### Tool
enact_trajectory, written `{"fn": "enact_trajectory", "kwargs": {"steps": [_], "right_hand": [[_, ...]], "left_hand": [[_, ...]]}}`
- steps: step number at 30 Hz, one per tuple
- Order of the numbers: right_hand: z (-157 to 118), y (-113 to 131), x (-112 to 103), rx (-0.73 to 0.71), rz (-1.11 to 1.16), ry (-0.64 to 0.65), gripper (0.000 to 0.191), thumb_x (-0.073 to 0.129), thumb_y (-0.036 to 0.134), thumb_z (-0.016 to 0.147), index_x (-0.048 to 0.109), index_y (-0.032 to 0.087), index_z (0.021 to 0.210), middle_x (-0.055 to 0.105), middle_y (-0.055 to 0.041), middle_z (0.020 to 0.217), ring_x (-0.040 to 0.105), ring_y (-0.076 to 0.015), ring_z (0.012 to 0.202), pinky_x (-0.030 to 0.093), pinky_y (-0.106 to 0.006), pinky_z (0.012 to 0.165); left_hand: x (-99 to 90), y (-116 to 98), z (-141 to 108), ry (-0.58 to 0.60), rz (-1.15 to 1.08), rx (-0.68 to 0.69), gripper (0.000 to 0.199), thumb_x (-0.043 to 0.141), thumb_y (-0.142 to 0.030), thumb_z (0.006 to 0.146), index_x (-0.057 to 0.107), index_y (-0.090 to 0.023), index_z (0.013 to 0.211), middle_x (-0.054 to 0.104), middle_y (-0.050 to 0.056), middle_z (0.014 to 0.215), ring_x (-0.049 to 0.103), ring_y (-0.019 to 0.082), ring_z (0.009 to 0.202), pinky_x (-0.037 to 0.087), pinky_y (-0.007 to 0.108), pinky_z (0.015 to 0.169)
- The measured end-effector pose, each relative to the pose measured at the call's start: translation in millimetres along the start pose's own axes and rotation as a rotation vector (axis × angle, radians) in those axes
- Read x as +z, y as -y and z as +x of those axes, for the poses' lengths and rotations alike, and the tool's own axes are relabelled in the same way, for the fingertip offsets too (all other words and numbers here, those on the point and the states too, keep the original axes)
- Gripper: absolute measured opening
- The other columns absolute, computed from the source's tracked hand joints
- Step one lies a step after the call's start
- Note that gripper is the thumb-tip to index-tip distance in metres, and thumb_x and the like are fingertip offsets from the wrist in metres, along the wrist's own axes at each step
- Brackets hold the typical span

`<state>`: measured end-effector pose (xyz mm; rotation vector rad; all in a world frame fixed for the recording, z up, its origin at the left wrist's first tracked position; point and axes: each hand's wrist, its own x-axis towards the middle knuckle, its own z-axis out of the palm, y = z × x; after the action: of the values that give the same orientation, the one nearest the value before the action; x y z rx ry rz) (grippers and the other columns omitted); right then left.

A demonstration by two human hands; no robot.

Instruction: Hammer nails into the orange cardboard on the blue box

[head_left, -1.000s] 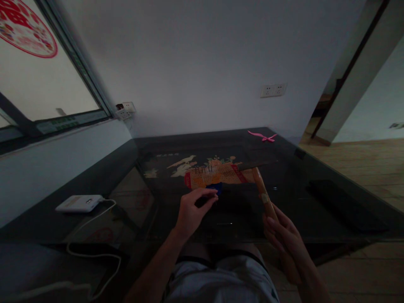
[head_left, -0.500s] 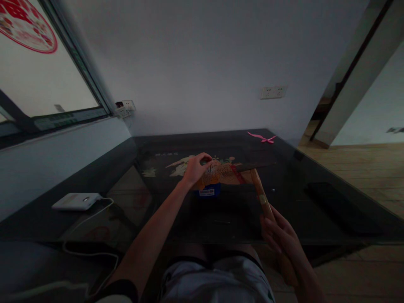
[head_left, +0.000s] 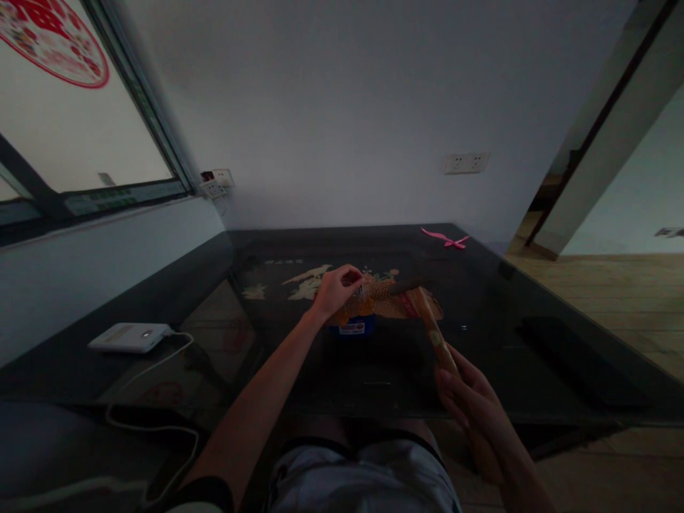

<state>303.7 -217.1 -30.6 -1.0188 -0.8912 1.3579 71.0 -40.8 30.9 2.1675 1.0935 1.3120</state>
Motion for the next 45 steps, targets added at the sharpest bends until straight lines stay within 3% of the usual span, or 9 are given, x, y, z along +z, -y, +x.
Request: {"fn": "enact_trajectory", "kwargs": {"steps": [7, 13, 21, 29, 35, 40, 45], "right_hand": [[7, 20, 10, -0.029, -0.196, 0.171, 0.069, 0.060, 0.037, 0.079, 0.032, 0.016, 0.138, 0.042, 0.0101, 0.044, 0.030, -0.0025, 0.027, 0.018, -0.014, 0.030], [17, 39, 16, -0.069, -0.333, 0.136, 0.067, 0.060, 0.037, 0.079, 0.036, 0.014, 0.136, 0.043, 0.0096, 0.044, 0.032, -0.0036, 0.029, 0.022, -0.014, 0.029], [27, 82, 35, -0.137, -0.513, 0.223, 0.064, 0.059, 0.035, 0.078, 0.038, 0.016, 0.136, 0.042, 0.0099, 0.045, 0.036, -0.0052, 0.029, 0.027, -0.015, 0.028], [29, 89, 45, -0.132, -0.605, 0.266, 0.062, 0.056, 0.031, 0.079, 0.039, 0.012, 0.135, 0.042, 0.0102, 0.043, 0.035, -0.0047, 0.029, 0.028, -0.015, 0.029], [33, 96, 44, -0.146, -0.675, 0.323, 0.062, 0.056, 0.028, 0.079, 0.039, 0.018, 0.137, 0.045, 0.0085, 0.046, 0.037, -0.0062, 0.031, 0.029, -0.016, 0.030], [35, 103, 47, -0.132, -0.755, 0.363, 0.052, 0.058, 0.025, 0.077, 0.050, 0.017, 0.128, 0.049, 0.0065, 0.050, 0.040, -0.0062, 0.033, 0.031, -0.016, 0.031], [28, 116, 52, -0.109, -0.867, 0.367, 0.058, 0.052, 0.024, 0.080, 0.039, 0.014, 0.136, 0.046, 0.0074, 0.051, 0.040, -0.0058, 0.032, 0.032, -0.016, 0.031]], "left_hand": [[-0.8, -2, -3, -0.003, 0.031, 0.006, 0.010, 0.059, -0.025, 0.076, 0.061, -0.015, 0.078, 0.065, 0.002, 0.074, 0.060, 0.011, 0.068, 0.049, 0.022, 0.065], [-0.7, -4, -3, 0.021, 0.053, -0.027, 0.008, 0.060, -0.022, 0.075, 0.062, -0.015, 0.077, 0.065, 0.001, 0.072, 0.060, 0.011, 0.066, 0.049, 0.022, 0.065], [-1.3, 0, -4, 0.040, 0.061, -0.023, 0.007, 0.060, -0.020, 0.075, 0.063, -0.015, 0.079, 0.067, 0.002, 0.076, 0.061, 0.011, 0.068, 0.048, 0.023, 0.066], [-1.4, 0, -4, 0.048, 0.039, -0.045, 0.006, 0.061, -0.019, 0.074, 0.063, -0.015, 0.078, 0.067, 0.002, 0.075, 0.062, 0.012, 0.069, 0.049, 0.024, 0.069], [-1.3, 2, -2, 0.067, 0.055, -0.077, 0.008, 0.062, -0.020, 0.073, 0.063, -0.014, 0.079, 0.068, 0.003, 0.076, 0.062, 0.012, 0.068, 0.049, 0.024, 0.067], [-1.1, 3, -2, 0.070, 0.097, -0.110, 0.014, 0.065, -0.023, 0.072, 0.065, -0.014, 0.082, 0.068, 0.003, 0.076, 0.062, 0.014, 0.067, 0.048, 0.025, 0.065], [-0.1, 3, -1, 0.100, 0.033, -0.140, 0.011, 0.066, -0.021, 0.071, 0.066, -0.013, 0.079, 0.069, 0.004, 0.078, 0.063, 0.013, 0.070, 0.049, 0.025, 0.068]]}}
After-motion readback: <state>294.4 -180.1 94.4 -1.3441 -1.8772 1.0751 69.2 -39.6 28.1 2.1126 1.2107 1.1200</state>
